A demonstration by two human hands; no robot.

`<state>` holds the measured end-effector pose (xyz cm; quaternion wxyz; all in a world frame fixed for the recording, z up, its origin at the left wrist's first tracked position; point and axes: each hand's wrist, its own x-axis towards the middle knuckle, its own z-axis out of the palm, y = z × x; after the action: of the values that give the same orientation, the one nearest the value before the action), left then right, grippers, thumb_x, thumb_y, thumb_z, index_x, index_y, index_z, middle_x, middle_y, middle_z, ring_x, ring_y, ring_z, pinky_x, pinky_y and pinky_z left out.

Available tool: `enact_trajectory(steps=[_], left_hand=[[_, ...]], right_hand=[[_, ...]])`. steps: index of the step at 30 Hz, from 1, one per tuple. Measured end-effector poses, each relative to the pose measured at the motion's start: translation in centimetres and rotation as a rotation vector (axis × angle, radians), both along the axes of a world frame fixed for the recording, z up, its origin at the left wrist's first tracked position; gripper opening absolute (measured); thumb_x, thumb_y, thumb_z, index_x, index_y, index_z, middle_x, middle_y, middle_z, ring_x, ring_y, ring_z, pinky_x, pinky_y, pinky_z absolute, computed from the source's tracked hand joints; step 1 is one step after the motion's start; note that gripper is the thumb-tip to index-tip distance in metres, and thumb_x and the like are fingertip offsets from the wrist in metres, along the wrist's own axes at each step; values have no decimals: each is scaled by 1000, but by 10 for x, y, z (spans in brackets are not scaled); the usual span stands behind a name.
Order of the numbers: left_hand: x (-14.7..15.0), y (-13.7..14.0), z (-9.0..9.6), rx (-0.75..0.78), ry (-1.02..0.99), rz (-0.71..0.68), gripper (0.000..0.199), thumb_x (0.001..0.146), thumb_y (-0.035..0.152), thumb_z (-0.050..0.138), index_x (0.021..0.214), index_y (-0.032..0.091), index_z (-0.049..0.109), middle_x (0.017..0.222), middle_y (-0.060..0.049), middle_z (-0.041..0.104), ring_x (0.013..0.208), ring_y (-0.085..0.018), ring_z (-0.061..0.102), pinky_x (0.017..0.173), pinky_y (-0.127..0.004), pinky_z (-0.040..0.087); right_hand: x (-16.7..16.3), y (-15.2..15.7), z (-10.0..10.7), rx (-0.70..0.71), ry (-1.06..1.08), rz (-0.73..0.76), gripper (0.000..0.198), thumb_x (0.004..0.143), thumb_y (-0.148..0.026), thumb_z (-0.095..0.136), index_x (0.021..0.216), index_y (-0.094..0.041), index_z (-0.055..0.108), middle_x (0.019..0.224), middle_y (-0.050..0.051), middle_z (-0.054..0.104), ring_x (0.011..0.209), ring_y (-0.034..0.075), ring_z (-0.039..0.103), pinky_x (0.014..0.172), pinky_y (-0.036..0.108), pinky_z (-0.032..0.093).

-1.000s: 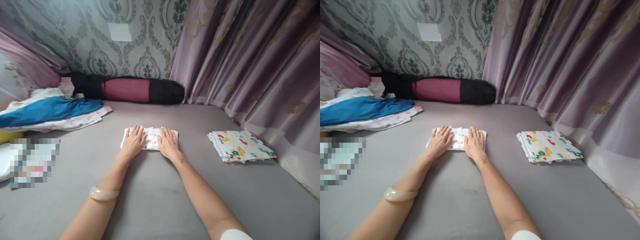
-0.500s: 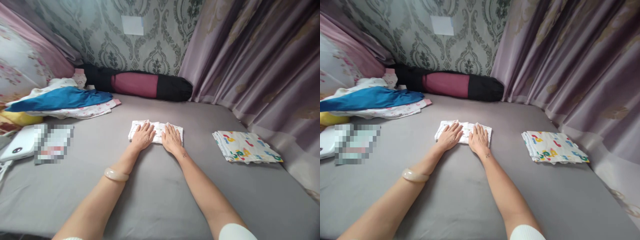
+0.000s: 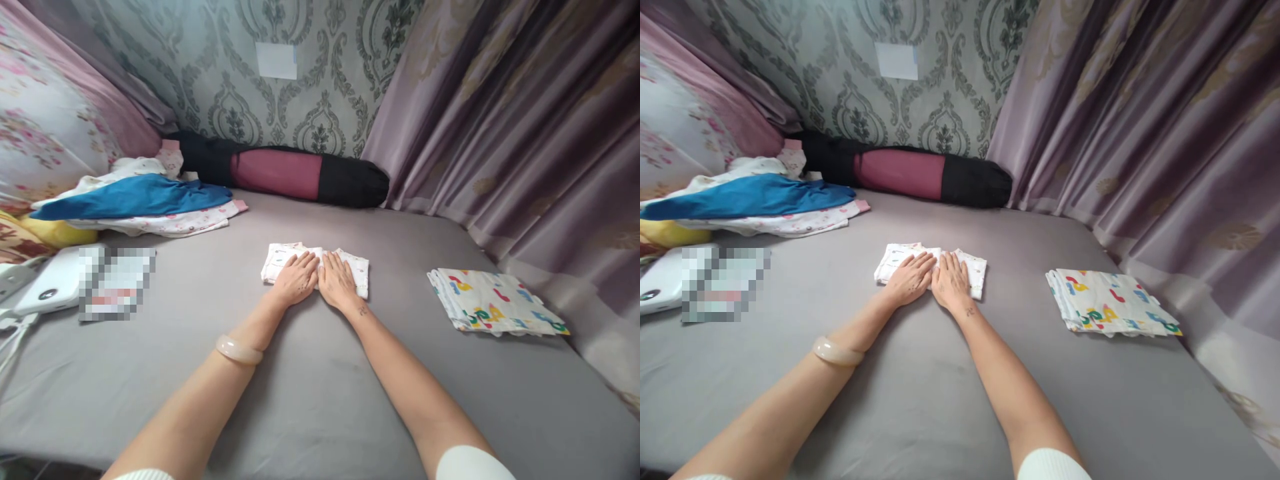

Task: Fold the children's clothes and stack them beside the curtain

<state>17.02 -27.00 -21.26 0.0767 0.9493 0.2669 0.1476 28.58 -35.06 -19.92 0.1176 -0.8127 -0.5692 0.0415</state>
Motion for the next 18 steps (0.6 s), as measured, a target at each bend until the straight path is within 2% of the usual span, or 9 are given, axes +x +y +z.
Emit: enact_trajectory(steps=[7,13,15,18], left_hand=[[1,1,0,-37,36,4,51,98,29,28,142,12,47,151,-12,45,144,-25,34,118,-46,25],[-4,3,5,-12,-113,-1,41,97,26,30,126,17,59,136,-11,59,133,-22,47,113,-39,34],[-7,6,8,2,-172,79,38,94,20,35,121,17,61,133,-12,61,130,-23,50,110,-38,36],[-15,10,12,10,-257,311,36,91,17,38,118,16,62,129,-12,61,124,-25,52,106,-39,37]], right_hand=[[2,0,-6,13,-12,-5,55,101,-30,21,151,-9,35,159,10,30,148,21,20,120,40,12],[-1,2,8,-39,27,-9,56,100,-29,24,150,-7,34,159,12,30,148,24,22,120,44,14],[-5,6,15,-47,37,-13,55,99,-27,25,149,-7,36,158,13,32,147,25,24,119,46,14],[-16,14,22,-37,44,5,55,99,-28,25,149,-7,36,158,13,31,147,25,23,119,46,13]])
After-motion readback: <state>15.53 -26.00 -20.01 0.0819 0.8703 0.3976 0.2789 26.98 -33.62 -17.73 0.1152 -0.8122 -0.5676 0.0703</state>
